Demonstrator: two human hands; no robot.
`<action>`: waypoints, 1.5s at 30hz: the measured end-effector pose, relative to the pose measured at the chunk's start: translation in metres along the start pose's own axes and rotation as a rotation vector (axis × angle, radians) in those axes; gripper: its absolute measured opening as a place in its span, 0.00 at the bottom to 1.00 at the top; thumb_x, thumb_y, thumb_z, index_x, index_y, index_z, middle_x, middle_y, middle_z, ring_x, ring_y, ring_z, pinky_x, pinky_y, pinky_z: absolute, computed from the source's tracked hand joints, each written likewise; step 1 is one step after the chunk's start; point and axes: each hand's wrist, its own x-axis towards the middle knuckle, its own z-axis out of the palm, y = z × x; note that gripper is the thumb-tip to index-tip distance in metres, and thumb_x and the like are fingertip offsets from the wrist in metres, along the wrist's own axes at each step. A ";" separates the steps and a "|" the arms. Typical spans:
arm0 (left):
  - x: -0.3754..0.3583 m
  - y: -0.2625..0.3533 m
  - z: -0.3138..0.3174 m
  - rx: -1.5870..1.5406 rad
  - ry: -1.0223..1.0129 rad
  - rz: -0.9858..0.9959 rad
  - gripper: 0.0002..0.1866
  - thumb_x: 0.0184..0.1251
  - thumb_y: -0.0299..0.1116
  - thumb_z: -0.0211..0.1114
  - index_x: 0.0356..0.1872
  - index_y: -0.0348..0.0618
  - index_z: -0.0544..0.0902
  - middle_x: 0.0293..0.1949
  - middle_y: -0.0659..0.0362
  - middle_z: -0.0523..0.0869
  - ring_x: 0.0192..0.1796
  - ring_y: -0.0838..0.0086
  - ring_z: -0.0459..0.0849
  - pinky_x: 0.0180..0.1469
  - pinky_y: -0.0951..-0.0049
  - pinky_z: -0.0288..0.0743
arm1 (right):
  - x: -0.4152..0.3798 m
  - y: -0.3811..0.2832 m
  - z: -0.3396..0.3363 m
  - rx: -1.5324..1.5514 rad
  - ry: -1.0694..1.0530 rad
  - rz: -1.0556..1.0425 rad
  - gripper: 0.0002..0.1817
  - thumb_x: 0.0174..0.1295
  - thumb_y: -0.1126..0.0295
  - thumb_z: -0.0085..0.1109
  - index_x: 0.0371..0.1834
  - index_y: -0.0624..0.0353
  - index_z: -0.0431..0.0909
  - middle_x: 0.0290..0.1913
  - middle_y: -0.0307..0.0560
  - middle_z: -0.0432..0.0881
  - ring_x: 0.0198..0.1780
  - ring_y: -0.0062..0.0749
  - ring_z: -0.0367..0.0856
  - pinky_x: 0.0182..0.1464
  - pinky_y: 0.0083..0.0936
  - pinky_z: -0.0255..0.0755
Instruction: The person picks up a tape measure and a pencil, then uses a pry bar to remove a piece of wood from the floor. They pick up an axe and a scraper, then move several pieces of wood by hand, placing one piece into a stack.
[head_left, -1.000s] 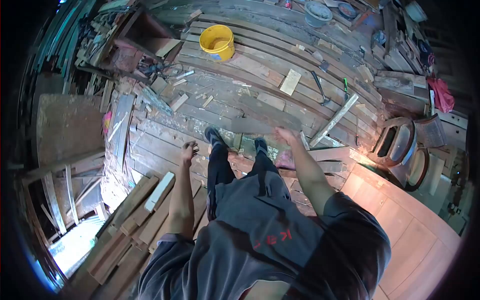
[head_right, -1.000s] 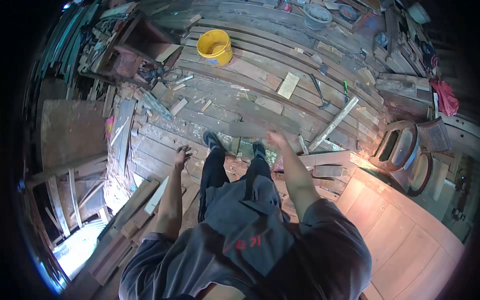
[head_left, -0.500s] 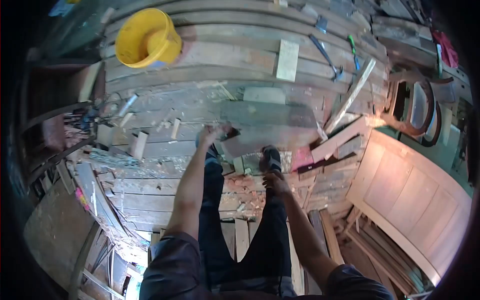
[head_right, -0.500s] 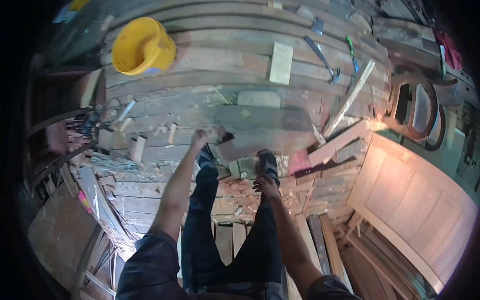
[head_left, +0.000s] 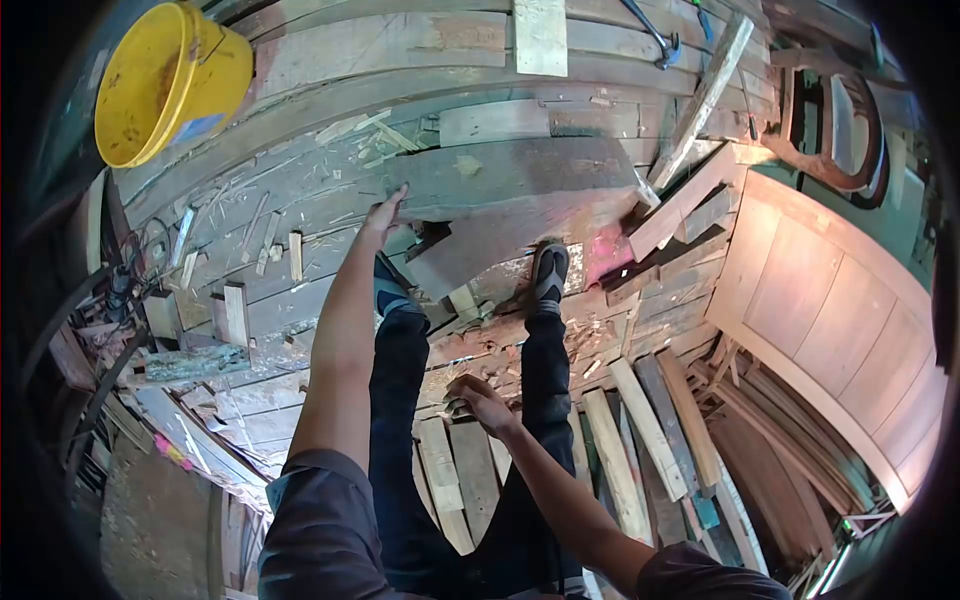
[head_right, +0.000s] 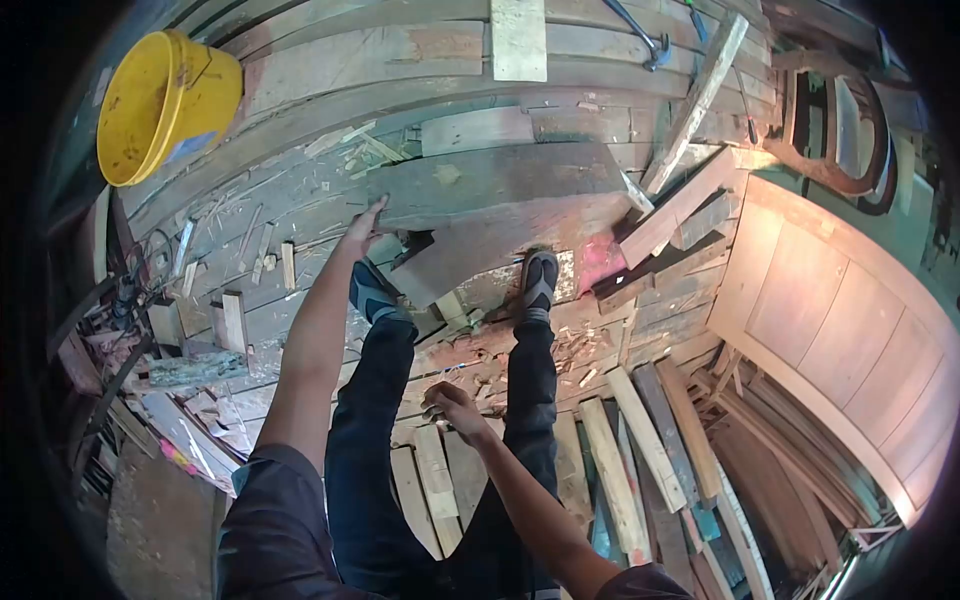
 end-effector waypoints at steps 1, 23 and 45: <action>0.004 -0.003 -0.001 -0.017 -0.013 -0.007 0.43 0.46 0.61 0.70 0.57 0.39 0.71 0.52 0.55 0.78 0.54 0.68 0.75 0.60 0.63 0.62 | 0.002 0.000 0.001 -0.013 -0.004 0.000 0.09 0.65 0.68 0.47 0.42 0.61 0.73 0.37 0.44 0.78 0.36 0.27 0.79 0.38 0.23 0.72; -0.190 -0.039 0.144 -0.433 0.412 0.458 0.31 0.44 0.40 0.77 0.47 0.30 0.78 0.47 0.52 0.82 0.46 0.70 0.80 0.49 0.70 0.73 | -0.064 -0.134 -0.078 -0.087 0.329 -0.315 0.07 0.62 0.69 0.48 0.40 0.59 0.73 0.35 0.44 0.79 0.36 0.29 0.80 0.35 0.22 0.72; -0.307 -0.121 0.266 -0.307 0.226 0.247 0.45 0.54 0.64 0.60 0.58 0.32 0.65 0.53 0.48 0.74 0.55 0.56 0.74 0.55 0.57 0.69 | -0.083 -0.182 -0.144 0.719 0.023 -0.220 0.32 0.58 0.53 0.55 0.64 0.56 0.62 0.59 0.46 0.72 0.58 0.40 0.72 0.60 0.38 0.66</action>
